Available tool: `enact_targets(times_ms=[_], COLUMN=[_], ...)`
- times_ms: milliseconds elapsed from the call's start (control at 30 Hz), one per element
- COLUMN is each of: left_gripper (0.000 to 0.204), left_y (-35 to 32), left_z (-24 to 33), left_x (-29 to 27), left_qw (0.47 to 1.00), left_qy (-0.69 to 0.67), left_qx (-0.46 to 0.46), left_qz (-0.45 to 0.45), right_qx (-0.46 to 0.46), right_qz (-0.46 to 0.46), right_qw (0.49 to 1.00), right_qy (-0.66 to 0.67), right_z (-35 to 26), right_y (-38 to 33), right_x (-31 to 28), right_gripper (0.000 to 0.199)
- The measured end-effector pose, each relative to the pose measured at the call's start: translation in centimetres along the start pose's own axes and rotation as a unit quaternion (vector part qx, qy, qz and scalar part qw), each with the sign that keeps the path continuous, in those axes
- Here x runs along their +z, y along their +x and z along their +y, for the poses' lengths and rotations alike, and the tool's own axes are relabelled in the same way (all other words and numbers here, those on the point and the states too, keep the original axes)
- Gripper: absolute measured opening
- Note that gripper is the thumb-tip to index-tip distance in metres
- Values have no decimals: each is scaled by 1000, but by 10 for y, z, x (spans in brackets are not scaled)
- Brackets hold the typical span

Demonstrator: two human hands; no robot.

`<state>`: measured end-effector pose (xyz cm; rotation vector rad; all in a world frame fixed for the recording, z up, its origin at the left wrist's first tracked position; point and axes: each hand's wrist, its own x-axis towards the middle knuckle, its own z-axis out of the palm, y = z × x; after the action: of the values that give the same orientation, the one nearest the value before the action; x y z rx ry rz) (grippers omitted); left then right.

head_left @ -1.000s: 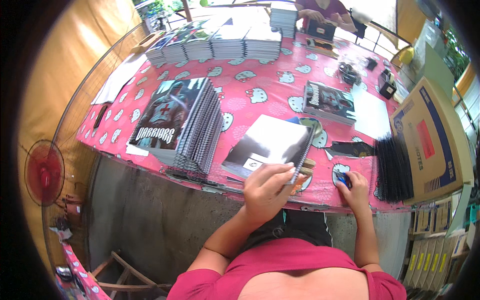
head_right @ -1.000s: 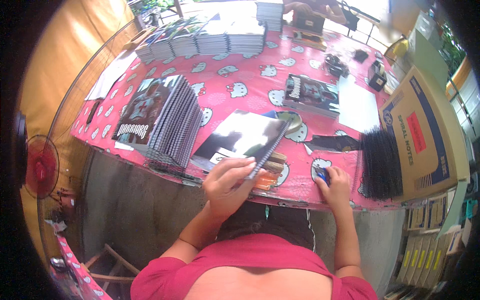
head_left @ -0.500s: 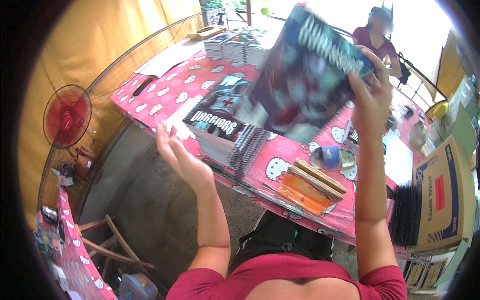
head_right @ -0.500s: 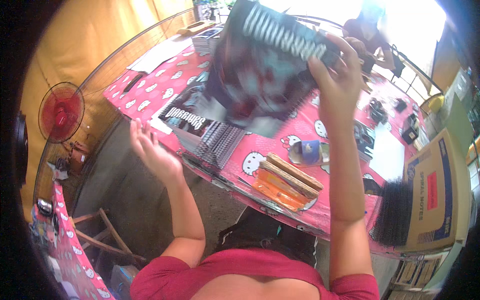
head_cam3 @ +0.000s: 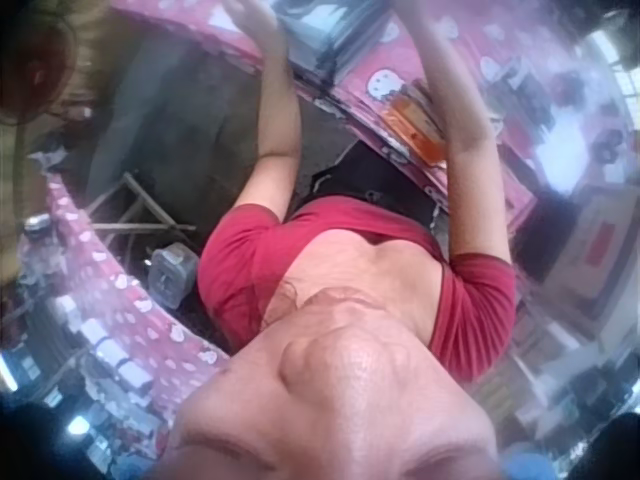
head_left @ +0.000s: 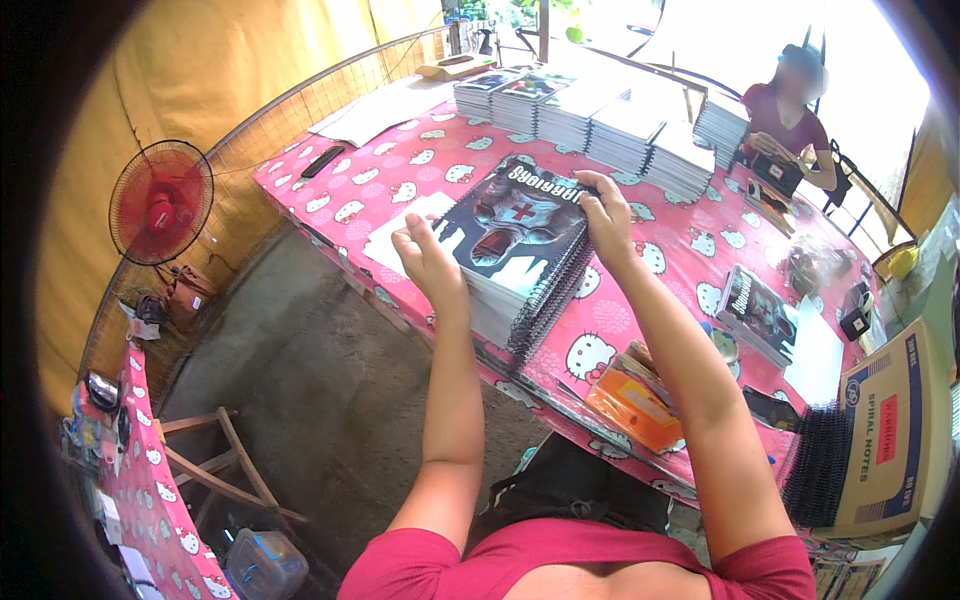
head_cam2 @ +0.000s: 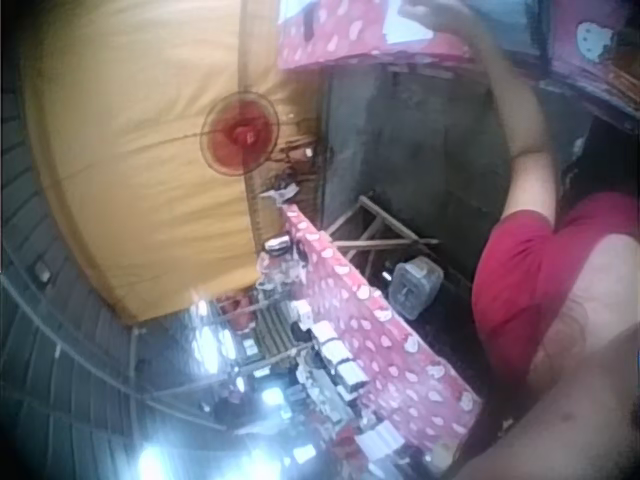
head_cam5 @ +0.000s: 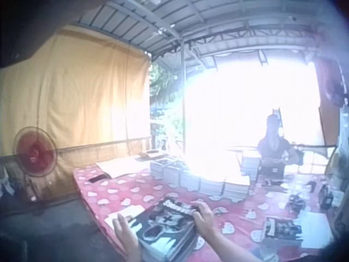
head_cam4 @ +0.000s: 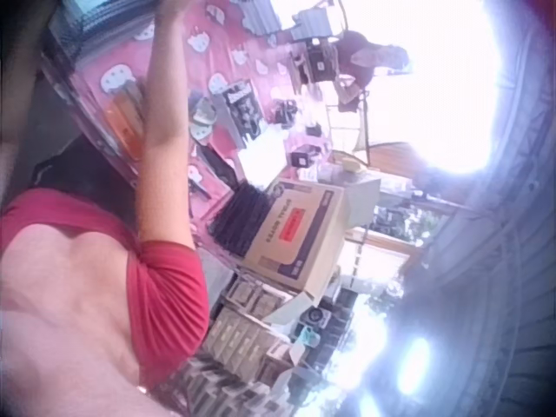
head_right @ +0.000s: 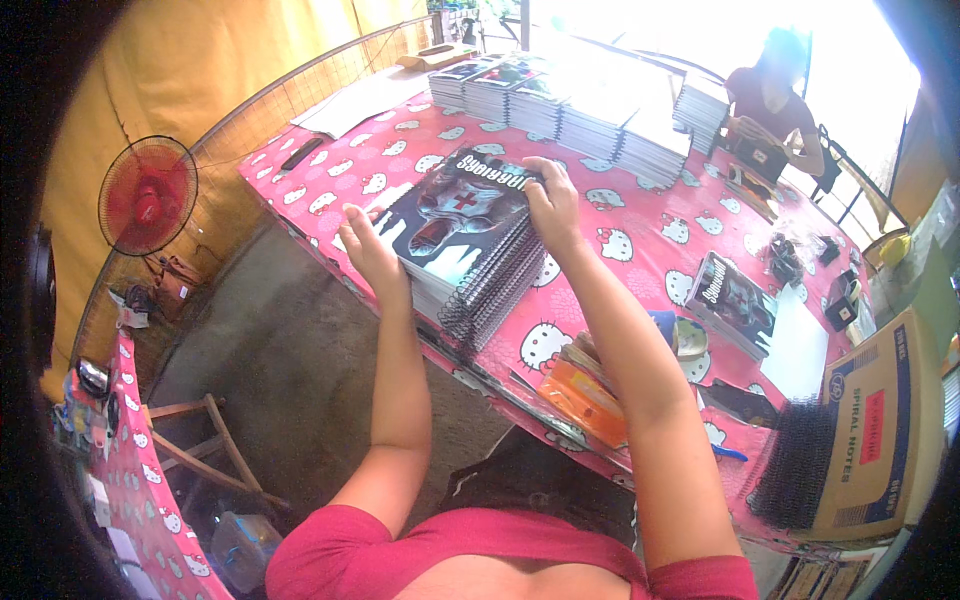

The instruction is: The person assembles spiral notebooks by threading a spiral binding through a stack of pages and covers, then trims the excess wire using pliers.

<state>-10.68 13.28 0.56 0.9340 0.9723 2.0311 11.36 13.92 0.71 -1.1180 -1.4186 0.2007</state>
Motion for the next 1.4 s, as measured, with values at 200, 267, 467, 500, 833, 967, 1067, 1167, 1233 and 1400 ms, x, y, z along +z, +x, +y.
enact_targets(times_ms=[200, 267, 467, 500, 833, 967, 1067, 1167, 1233, 1400], left_gripper=[52, 46, 50, 49, 56, 61, 28, 15, 16, 20], left_y=[15, -3, -105, -117, -183, -191, -184, -173, -173, -173], left_z=[13, 35, 114, 112, 69, 47, 60, 58, 58, 43], left_x=[-28, -36, -37, -33, 44, 59, 63, 52, 49, 31], left_qw=[995, 985, 912, 902, 934, 894, 836, 832, 836, 842], left_qy=[-21, -6, -208, -227, -103, 3, 49, -13, 5, 11], left_qx=[67, 163, 353, 360, -22, -39, -56, -73, -87, -183], left_qz=[68, 65, -19, -72, -341, -447, -543, -549, -542, -507], right_qx=[-75, -26, 542, 558, 232, 176, 196, 246, 255, 173], right_qz=[31, 44, 135, 151, 224, 250, 209, 74, 11, 10], right_qw=[966, 903, 652, 692, 834, 947, 958, 957, 934, 944], right_qy=[-245, -427, -512, -433, -447, -100, 20, -134, -251, -279], right_z=[10, 47, 121, 127, 11, -91, -118, -122, -121, -105], right_y=[-4, -25, -143, -156, -171, -207, -245, -265, -273, -283], right_x=[-108, -218, -374, -381, -360, -262, -217, -218, -219, -202], right_gripper=[49, 46, 87, 85, 36, 38, 37, 23, 16, 10])
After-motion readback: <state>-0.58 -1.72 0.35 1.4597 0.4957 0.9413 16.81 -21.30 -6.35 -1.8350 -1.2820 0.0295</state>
